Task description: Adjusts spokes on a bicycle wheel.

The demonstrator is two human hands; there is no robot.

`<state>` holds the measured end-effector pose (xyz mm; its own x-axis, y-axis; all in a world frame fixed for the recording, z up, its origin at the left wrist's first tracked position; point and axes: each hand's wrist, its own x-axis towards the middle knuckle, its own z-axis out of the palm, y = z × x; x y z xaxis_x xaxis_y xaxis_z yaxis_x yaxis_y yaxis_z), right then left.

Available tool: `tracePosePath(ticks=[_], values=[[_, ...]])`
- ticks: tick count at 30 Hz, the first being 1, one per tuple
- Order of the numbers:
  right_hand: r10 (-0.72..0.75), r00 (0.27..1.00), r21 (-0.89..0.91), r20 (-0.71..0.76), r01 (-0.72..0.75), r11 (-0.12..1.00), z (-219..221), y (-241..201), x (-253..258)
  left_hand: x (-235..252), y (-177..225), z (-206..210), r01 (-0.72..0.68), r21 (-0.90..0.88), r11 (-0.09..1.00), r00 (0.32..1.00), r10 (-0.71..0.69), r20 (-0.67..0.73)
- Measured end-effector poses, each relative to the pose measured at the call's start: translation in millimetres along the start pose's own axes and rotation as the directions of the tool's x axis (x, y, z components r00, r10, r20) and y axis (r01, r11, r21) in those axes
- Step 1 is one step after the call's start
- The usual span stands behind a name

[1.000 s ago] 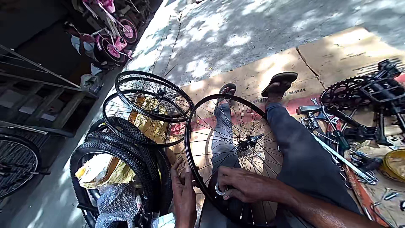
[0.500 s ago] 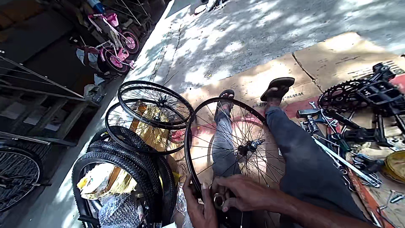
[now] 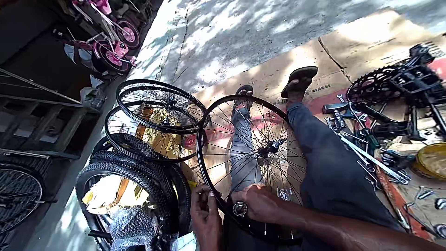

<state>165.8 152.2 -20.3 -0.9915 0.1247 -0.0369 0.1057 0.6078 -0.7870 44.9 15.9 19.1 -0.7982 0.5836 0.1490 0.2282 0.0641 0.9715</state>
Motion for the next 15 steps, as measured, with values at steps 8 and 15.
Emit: tracePosePath(ticks=[8,15], values=[[0.022,1.0,0.218,0.005,-0.022,0.976,-8.6,9.2,-5.6,3.0,-0.3,-3.3,0.014,-0.005,1.0,1.0,-0.014,0.009],[-0.187,0.976,0.373,0.108,0.135,0.918,-25.3,25.2,-6.6,0.2,1.1,-4.6,0.036,-0.027,0.999,0.999,-0.036,0.002]])
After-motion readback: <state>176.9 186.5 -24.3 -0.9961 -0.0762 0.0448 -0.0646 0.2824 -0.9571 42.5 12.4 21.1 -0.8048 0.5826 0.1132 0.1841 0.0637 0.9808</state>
